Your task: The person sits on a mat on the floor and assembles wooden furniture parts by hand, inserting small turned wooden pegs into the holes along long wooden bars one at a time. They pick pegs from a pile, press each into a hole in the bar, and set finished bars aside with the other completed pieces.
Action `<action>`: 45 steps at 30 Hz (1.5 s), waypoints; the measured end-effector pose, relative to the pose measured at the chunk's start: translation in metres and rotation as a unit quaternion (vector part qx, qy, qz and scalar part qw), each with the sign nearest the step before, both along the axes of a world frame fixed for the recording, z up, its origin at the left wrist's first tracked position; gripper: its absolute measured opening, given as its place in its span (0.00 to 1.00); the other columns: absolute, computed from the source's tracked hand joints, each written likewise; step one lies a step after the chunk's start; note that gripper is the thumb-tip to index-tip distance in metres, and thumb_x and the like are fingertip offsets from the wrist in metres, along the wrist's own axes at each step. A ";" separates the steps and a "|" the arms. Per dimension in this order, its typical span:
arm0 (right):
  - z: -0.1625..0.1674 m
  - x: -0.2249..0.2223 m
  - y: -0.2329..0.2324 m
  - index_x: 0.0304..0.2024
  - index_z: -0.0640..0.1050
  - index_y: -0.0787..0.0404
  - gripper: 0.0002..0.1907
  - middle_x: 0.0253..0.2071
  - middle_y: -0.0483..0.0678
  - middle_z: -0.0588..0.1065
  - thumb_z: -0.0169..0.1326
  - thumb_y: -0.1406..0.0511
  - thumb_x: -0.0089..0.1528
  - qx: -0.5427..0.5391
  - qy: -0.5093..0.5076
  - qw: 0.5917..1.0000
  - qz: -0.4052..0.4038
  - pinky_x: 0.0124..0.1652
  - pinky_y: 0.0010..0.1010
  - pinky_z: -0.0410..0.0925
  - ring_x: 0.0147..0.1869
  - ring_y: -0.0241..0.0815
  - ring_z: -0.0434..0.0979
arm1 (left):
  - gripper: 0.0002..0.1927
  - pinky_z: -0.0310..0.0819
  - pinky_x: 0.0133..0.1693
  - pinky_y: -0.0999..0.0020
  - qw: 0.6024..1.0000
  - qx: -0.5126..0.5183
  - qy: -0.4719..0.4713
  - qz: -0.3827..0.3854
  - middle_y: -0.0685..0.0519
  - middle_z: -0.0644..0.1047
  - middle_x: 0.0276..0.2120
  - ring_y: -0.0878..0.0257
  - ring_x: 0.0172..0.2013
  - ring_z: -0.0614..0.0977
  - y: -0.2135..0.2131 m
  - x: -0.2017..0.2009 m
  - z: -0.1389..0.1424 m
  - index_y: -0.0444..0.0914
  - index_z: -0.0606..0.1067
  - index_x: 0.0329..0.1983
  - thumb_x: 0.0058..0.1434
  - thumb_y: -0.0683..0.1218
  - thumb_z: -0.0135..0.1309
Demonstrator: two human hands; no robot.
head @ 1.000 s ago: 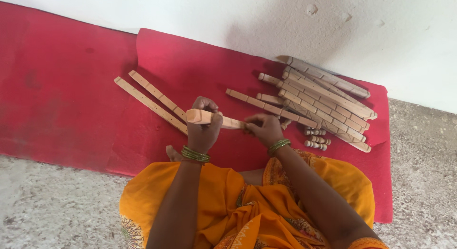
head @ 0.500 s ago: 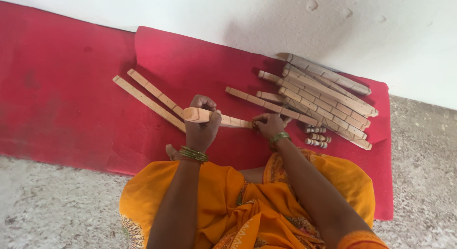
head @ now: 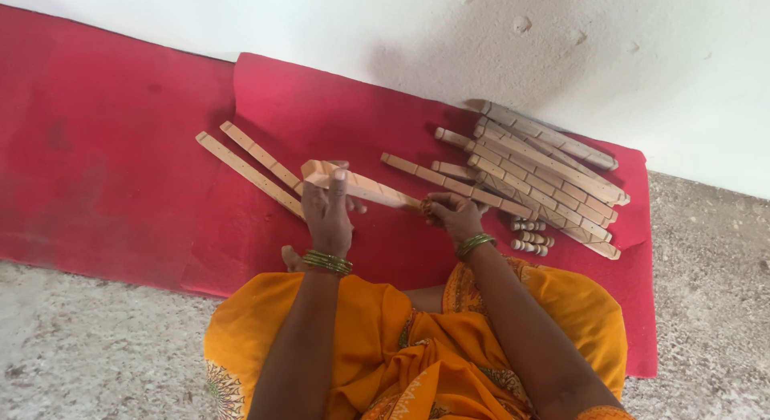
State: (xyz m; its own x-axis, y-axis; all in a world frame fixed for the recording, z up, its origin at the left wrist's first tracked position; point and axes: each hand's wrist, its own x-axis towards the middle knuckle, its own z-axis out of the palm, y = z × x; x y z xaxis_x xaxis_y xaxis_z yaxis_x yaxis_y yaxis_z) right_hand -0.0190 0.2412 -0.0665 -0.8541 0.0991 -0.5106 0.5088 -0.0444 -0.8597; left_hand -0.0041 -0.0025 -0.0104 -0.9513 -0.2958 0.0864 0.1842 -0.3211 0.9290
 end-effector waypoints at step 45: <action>0.003 -0.002 -0.009 0.44 0.83 0.65 0.09 0.36 0.50 0.83 0.60 0.69 0.62 0.203 0.038 0.970 0.125 0.37 0.25 0.77 0.35 0.35 0.82 | 0.30 0.69 0.36 0.66 0.985 -0.080 0.142 -0.059 0.51 0.69 0.24 0.62 0.31 0.73 -0.010 0.013 0.030 0.35 0.69 0.22 0.70 0.62 0.42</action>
